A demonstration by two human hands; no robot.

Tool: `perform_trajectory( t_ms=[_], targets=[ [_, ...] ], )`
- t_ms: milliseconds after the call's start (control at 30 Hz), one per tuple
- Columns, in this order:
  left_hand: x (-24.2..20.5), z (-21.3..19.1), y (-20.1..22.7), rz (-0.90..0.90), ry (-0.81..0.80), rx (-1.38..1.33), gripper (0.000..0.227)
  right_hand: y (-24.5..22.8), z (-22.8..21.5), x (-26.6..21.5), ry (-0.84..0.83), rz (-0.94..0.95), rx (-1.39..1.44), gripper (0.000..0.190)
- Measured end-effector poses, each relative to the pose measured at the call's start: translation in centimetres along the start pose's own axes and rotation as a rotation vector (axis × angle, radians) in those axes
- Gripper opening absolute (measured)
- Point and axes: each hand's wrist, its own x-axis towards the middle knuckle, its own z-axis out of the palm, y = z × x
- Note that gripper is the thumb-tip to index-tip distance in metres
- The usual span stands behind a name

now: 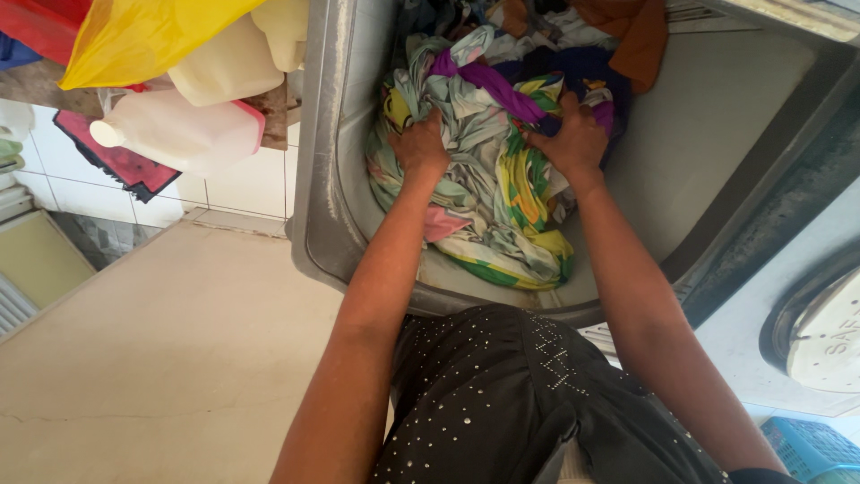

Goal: The person sorts various pieces of clothing and a white cap by hand, placing some items into a washing machine and moving between several laundry baskets.

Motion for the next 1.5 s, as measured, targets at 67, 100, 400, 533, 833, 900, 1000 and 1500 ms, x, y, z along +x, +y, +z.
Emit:
perform_trajectory(
  t_ms=[67,100,400,533,833,900,1000,1500],
  targets=[
    [0.0,0.2,-0.1,0.011,0.036,-0.014,0.075,0.0,0.0,0.0,0.002,-0.001,-0.007,0.08],
    [0.0,0.3,-0.1,0.01,0.036,-0.014,0.075,0.0,0.0,-0.1,0.004,-0.001,-0.014,0.08],
    [0.2,0.9,-0.4,0.054,0.094,-0.001,0.082,0.2,-0.1,-0.6,0.055,-0.049,-0.02,0.078],
    [0.5,1.5,-0.4,0.03,0.101,-0.004,0.072,-1.0,-1.7,-1.8,0.033,-0.027,0.026,0.07],
    [-3.4,-4.9,1.8,-0.033,-0.074,-0.093,0.101,-6.8,-10.4,-11.0,-0.02,0.04,0.333,0.035],
    [-4.8,-5.8,2.6,-0.023,-0.088,-0.133,0.105,-7.5,-11.6,-12.3,-0.075,0.214,0.364,0.028],
    [-5.9,-5.5,3.6,0.185,0.091,-0.075,0.107,-8.2,-12.2,-12.5,-0.062,0.207,0.365,0.028],
    [-6.8,-5.6,6.7,0.695,0.376,-0.694,0.061,-11.0,-14.7,-5.2,0.314,-0.044,0.793,0.064]
  ],
)
